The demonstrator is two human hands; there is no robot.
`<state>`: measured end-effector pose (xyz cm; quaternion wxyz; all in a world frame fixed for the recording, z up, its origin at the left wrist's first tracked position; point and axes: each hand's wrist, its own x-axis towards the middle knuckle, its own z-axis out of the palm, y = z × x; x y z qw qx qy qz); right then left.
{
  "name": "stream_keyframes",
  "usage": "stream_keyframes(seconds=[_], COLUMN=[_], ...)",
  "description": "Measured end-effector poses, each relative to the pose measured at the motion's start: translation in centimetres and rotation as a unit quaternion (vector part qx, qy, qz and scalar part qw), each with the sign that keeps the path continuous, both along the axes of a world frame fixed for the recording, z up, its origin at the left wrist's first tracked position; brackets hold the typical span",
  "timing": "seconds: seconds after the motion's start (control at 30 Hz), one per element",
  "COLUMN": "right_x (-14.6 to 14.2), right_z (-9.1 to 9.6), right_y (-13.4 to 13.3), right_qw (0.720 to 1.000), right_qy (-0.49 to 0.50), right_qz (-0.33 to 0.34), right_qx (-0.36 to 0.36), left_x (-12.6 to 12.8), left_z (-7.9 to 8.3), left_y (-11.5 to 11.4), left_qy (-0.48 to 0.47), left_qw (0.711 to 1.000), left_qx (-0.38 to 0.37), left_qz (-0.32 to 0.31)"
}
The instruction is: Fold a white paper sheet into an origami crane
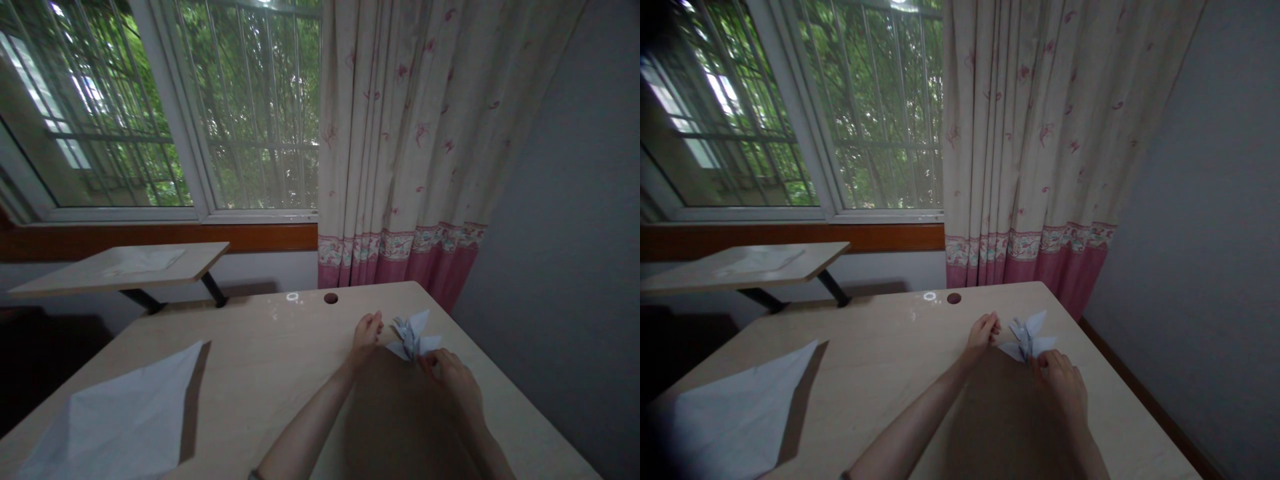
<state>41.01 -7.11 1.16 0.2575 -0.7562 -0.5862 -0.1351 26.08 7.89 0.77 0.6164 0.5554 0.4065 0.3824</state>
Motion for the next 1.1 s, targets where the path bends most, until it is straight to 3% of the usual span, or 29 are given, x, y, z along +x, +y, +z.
stream_keyframes(seconds=[0.23,0.4,0.57,0.7,0.87,1.1], right_x=[-2.4,-5.4,-8.6,-11.7,-16.6,-23.3], right_z=[3.1,4.7,5.5,5.3,3.9,3.2], right_y=[-0.2,1.3,3.5,5.1,6.4,8.8], right_qw=[0.993,0.981,0.971,0.95,0.929,0.898], right_qy=[0.003,0.012,0.05,0.089,0.112,0.192], right_qz=[0.039,0.101,0.166,0.236,0.313,0.385], right_qx=[0.111,0.163,0.163,0.182,0.163,0.093], left_x=[-4.3,-9.4,-15.2,-19.6,-25.8,-36.6], left_z=[2.7,5.3,7.1,7.9,8.6,7.4], left_y=[-0.3,-0.7,-1.5,-2.6,-4.3,-7.0], left_qy=[-0.051,-0.084,-0.087,-0.076,-0.027,0.117], left_qw=[0.995,0.983,0.97,0.957,0.934,0.857], left_qx=[0.059,0.106,0.134,0.151,0.188,0.221], left_qz=[0.059,0.125,0.183,0.235,0.302,0.45])
